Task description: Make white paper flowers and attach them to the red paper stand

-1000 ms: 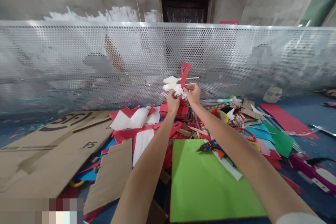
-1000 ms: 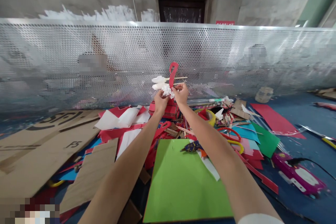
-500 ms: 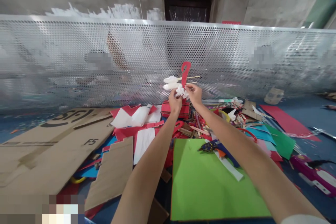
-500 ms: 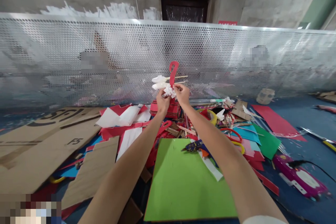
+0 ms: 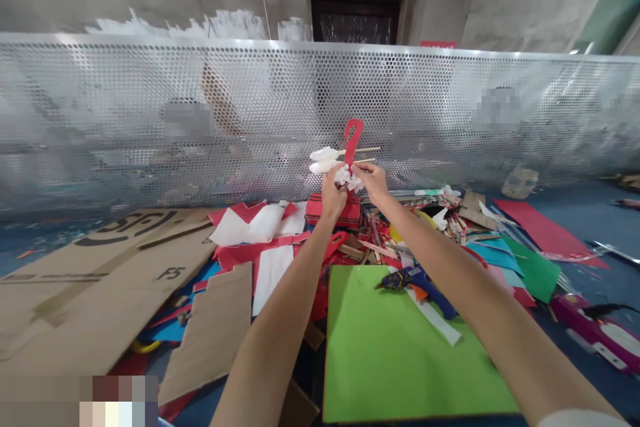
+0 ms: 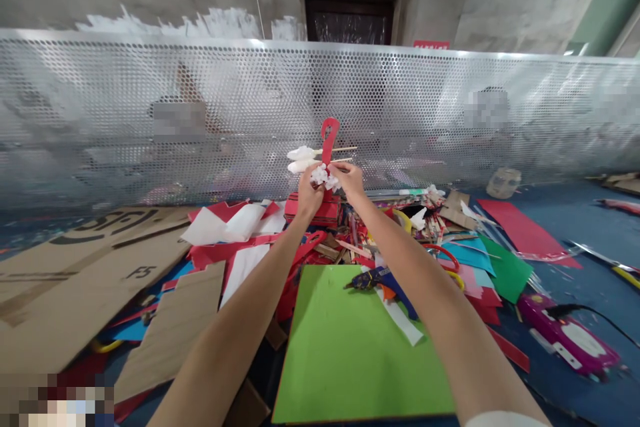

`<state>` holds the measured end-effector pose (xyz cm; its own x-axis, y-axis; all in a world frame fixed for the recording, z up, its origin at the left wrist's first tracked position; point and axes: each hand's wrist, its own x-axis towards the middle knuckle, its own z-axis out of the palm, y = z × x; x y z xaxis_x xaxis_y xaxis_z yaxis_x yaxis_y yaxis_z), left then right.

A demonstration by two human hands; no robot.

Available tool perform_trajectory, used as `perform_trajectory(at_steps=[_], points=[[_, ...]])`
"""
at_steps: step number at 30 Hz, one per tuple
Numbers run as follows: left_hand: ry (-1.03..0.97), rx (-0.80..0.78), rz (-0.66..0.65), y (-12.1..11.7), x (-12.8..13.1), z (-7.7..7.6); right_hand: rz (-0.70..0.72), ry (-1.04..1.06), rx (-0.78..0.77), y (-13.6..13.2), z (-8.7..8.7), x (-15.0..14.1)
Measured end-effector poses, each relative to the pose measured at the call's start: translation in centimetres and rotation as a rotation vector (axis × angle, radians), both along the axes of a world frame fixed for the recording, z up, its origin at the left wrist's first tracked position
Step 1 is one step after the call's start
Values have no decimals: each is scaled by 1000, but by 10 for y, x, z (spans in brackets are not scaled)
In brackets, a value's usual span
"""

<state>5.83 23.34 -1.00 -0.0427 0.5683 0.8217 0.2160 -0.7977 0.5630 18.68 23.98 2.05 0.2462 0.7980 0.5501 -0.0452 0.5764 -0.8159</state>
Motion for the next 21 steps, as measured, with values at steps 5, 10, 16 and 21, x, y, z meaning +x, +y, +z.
perform_trajectory(at_steps=[5,10,16,21], points=[[39,-61,11,-1,-6,3,99,74,-73,1,5,-2],[49,-60,18,-1,-7,2,204,198,-174,5,9,-5],[51,-46,28,1,-7,1,379,174,-326,10,22,2],[79,-42,70,-2,-5,2,419,92,-365,10,29,5]])
